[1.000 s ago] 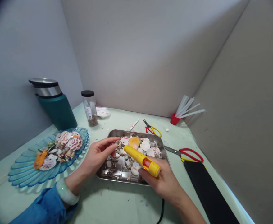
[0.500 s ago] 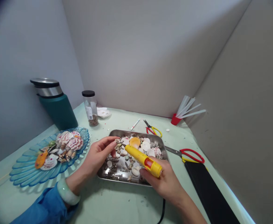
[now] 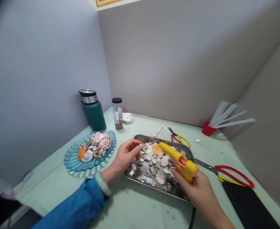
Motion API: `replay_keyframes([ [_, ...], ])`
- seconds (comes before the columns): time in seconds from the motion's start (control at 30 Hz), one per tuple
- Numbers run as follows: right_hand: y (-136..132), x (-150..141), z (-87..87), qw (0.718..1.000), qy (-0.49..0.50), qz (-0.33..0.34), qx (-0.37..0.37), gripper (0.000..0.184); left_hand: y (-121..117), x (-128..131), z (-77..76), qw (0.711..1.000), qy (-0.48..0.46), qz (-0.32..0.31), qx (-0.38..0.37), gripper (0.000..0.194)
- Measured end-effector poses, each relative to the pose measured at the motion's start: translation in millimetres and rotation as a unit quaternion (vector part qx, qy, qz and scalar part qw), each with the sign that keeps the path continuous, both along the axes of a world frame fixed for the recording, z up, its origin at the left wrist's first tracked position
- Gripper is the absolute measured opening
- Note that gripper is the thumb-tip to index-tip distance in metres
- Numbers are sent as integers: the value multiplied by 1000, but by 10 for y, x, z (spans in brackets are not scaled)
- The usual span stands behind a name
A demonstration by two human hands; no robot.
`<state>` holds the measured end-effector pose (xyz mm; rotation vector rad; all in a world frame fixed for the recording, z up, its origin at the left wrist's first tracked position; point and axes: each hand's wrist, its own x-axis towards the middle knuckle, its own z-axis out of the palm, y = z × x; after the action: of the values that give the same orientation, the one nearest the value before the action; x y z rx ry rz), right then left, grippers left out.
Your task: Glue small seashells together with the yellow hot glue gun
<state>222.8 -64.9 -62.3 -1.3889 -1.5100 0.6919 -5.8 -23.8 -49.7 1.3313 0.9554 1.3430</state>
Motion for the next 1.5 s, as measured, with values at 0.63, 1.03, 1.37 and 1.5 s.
replay_keyframes([
  [0.63, 29, -36, 41, 998, -14, -54, -29, 38, -392, -1633, 246, 795, 521, 298, 83, 29],
  [1.03, 37, -9, -18, 999, -6, -42, -13, 38, -406, -1861, 368, 739, 590, 323, 30, 27],
  [1.37, -26, -64, 117, 997, 51, -38, -45, 37, -459, -980, 357, 877, 448, 153, 84, 24],
  [1.5, -37, -92, 147, 994, 76, -44, -58, 47, -363, -548, 277, 861, 481, 66, 153, 20],
])
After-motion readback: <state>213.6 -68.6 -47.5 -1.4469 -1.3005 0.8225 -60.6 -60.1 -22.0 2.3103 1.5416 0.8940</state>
